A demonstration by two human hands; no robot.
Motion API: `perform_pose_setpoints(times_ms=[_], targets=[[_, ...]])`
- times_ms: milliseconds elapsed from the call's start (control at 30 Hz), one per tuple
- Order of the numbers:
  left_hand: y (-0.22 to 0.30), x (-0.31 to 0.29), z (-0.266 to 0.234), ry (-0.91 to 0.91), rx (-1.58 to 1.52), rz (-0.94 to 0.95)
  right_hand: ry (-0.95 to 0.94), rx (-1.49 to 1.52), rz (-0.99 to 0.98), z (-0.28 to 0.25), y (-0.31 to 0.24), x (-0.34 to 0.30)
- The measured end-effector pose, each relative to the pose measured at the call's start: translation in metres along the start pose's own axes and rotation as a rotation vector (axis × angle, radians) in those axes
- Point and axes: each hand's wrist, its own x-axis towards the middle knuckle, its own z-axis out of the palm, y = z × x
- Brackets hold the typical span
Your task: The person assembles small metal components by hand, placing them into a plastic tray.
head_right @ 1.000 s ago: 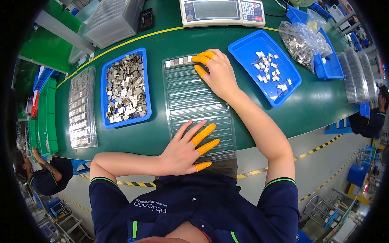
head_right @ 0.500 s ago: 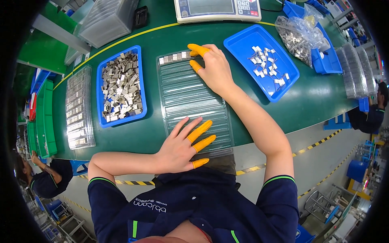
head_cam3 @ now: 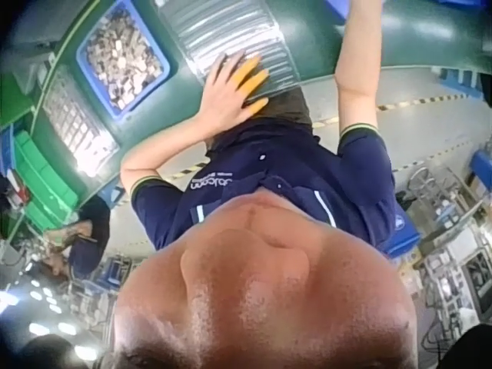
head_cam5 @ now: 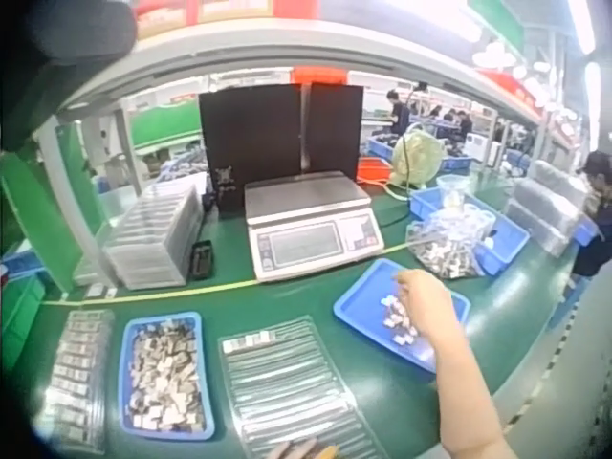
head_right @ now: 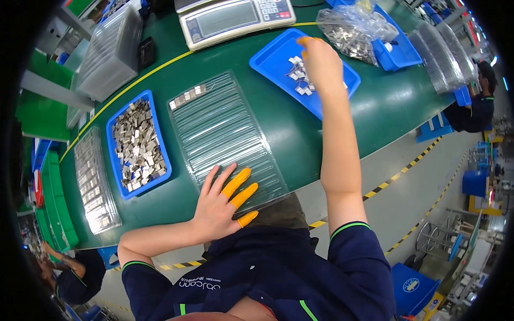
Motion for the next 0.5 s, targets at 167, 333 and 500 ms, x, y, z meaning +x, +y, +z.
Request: perform_pose_setpoints(times_ms=[167, 333, 500], targets=[[0.000, 0.001, 0.001, 0.047, -0.014, 0.012, -0.338, 0.033, 0.208, -0.013, 0.025, -0.006], [-0.004, 0.005, -0.001, 0.099, -0.006, 0.020, -0.346, 0.019, 0.244, 0.014, 0.006, -0.003], [-0.009, 0.004, 0.002, 0.174, -0.016, 0.002, -0.007, 0.058, 0.324, 0.004, 0.017, 0.007]])
